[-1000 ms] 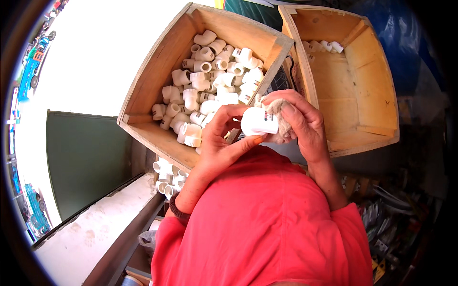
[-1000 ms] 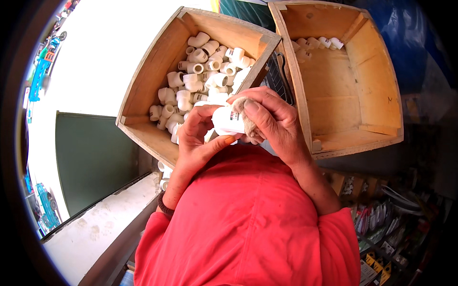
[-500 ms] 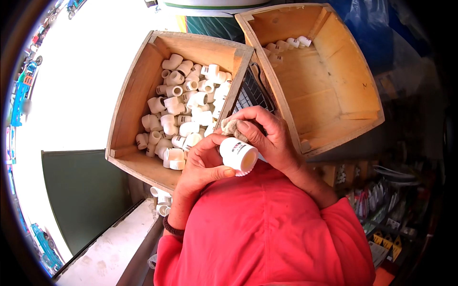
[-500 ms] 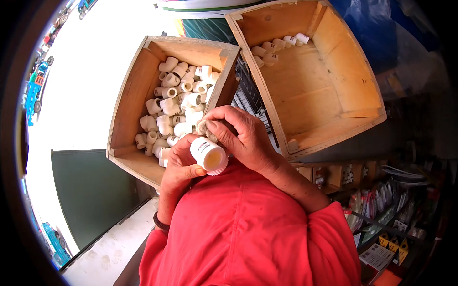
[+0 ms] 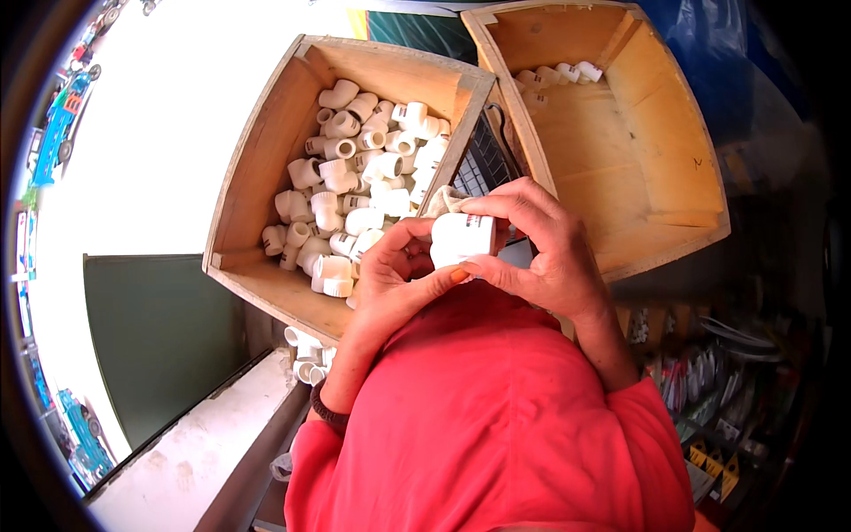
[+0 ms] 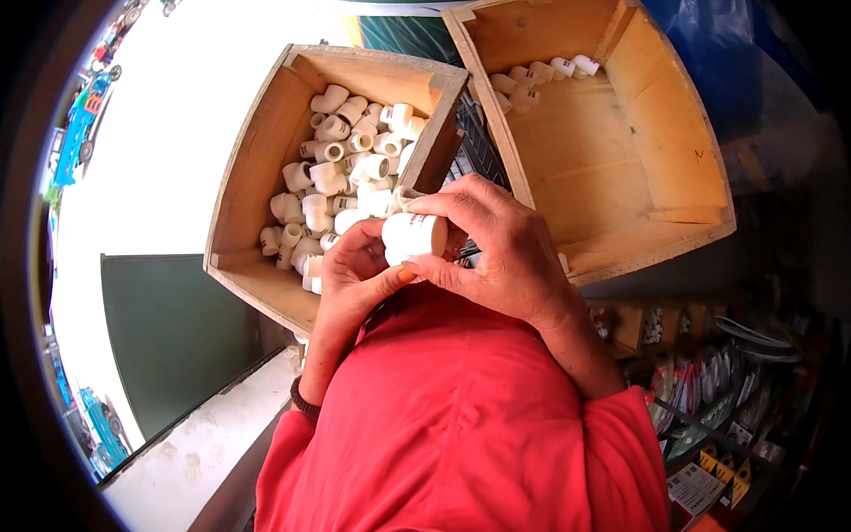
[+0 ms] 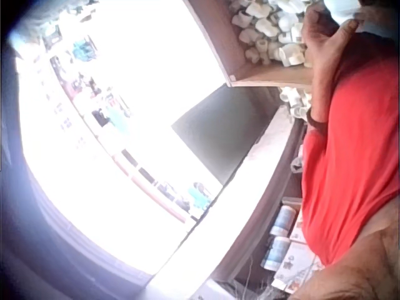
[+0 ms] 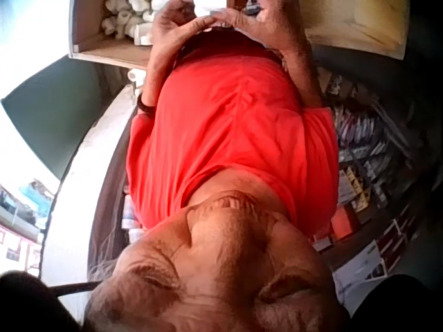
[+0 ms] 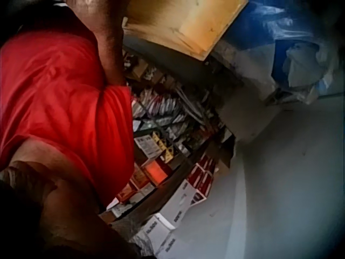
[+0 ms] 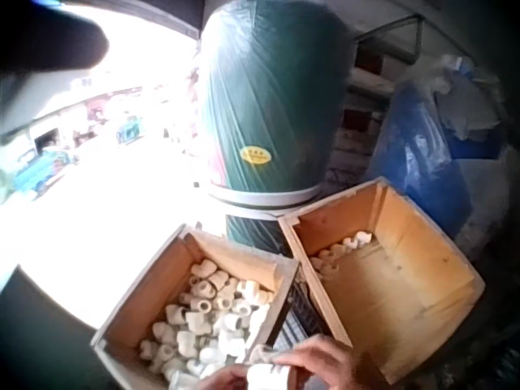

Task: The person repeatedly picks up small white plastic pipe fittings from a wooden crate, wipes them with a cloth, and places them into a second wooden crate. The process involves handling each fitting individually to clean it before moving it to the destination container.

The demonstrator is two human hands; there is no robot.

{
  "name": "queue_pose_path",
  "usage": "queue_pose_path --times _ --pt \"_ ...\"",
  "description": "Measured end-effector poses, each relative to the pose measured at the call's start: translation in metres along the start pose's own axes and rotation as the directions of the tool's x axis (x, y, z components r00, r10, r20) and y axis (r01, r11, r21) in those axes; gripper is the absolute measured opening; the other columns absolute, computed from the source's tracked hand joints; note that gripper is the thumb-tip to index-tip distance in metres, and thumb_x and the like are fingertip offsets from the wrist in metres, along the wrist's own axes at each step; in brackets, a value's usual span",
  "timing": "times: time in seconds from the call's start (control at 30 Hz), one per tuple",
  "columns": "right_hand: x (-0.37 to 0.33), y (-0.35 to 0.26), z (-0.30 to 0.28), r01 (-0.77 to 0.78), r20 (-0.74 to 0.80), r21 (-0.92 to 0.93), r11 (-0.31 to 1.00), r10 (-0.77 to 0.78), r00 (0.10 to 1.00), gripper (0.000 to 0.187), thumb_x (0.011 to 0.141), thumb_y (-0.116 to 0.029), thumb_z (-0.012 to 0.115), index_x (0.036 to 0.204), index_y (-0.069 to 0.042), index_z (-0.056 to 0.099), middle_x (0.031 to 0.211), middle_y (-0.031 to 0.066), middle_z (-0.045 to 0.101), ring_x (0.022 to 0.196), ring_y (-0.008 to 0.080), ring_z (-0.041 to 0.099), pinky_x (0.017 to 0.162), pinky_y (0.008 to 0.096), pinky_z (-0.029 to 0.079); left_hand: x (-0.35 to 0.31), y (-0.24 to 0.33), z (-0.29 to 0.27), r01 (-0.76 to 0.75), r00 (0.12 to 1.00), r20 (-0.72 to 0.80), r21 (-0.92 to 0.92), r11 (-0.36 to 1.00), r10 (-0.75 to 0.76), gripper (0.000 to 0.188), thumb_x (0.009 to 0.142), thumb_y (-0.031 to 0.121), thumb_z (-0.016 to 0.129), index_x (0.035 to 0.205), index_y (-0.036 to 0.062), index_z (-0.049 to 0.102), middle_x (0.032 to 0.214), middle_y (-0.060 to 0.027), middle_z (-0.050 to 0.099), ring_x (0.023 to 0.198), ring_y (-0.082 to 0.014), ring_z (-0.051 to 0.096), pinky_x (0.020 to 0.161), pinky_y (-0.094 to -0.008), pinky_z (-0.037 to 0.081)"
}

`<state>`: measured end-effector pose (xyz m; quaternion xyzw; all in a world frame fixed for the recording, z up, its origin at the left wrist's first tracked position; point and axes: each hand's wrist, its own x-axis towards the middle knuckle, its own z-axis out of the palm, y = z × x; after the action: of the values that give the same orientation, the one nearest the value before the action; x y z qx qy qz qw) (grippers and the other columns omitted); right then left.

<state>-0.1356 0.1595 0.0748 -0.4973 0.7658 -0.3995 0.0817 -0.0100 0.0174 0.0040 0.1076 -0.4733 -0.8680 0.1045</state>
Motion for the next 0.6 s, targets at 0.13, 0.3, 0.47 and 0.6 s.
queue_pose_path --times 0.13,0.3,0.47,0.6 --pt "-0.002 0.009 0.006 -0.004 0.046 0.053 0.999 0.002 0.999 0.038 0.076 -0.019 0.073 0.109 -0.004 0.062 0.096 0.0078 0.059 0.084 0.0174 0.059 0.072 0.0274 0.049 -0.001 -0.004 -0.002 -0.061 0.998 -0.008 0.138 0.989 0.063 0.039 0.079 0.001 0.072 0.112 -0.0004 0.052 0.097 -0.0074 0.063 0.089 -0.013 0.062 0.078 -0.0269 0.052" --pt "-0.002 0.018 0.005 -0.228 0.01 0.632 0.741 0.286 0.958 0.035 0.083 -0.02 0.069 0.112 -0.002 0.06 0.098 0.0068 0.063 0.085 0.0145 0.061 0.071 0.0288 0.05 -0.002 0.005 0.0 -0.083 0.996 0.011 -0.107 0.991 0.085 0.035 0.083 0.001 0.067 0.115 -0.0017 0.05 0.098 -0.0082 0.062 0.087 -0.0132 0.062 0.079 -0.0269 0.052" --pt "-0.004 0.04 0.006 -0.253 0.079 0.935 0.248 0.55 0.831 0.038 0.092 -0.03 0.058 0.118 -0.002 0.055 0.109 0.0083 0.06 0.094 0.0148 0.059 0.076 0.0292 0.05 -0.002 0.002 -0.004 -0.161 0.986 -0.047 -0.101 0.982 0.157 0.04 0.085 0.001 0.065 0.12 -0.0022 0.047 0.099 -0.0082 0.059 0.082 -0.0159 0.062 0.076 -0.0293 0.053" --pt "-0.009 0.053 0.012 -0.236 0.191 0.972 0.012 0.552 0.812 0.045 0.094 -0.036 0.05 0.128 -0.006 0.046 0.124 0.0094 0.055 0.111 0.0187 0.054 0.083 0.0353 0.051 0.002 0.007 -0.003 -0.144 0.983 -0.145 -0.246 0.958 0.111 0.042 0.085 -0.001 0.064 0.123 -0.0012 0.047 0.099 -0.0101 0.061 0.077 -0.018 0.064 0.071 -0.0286 0.053"
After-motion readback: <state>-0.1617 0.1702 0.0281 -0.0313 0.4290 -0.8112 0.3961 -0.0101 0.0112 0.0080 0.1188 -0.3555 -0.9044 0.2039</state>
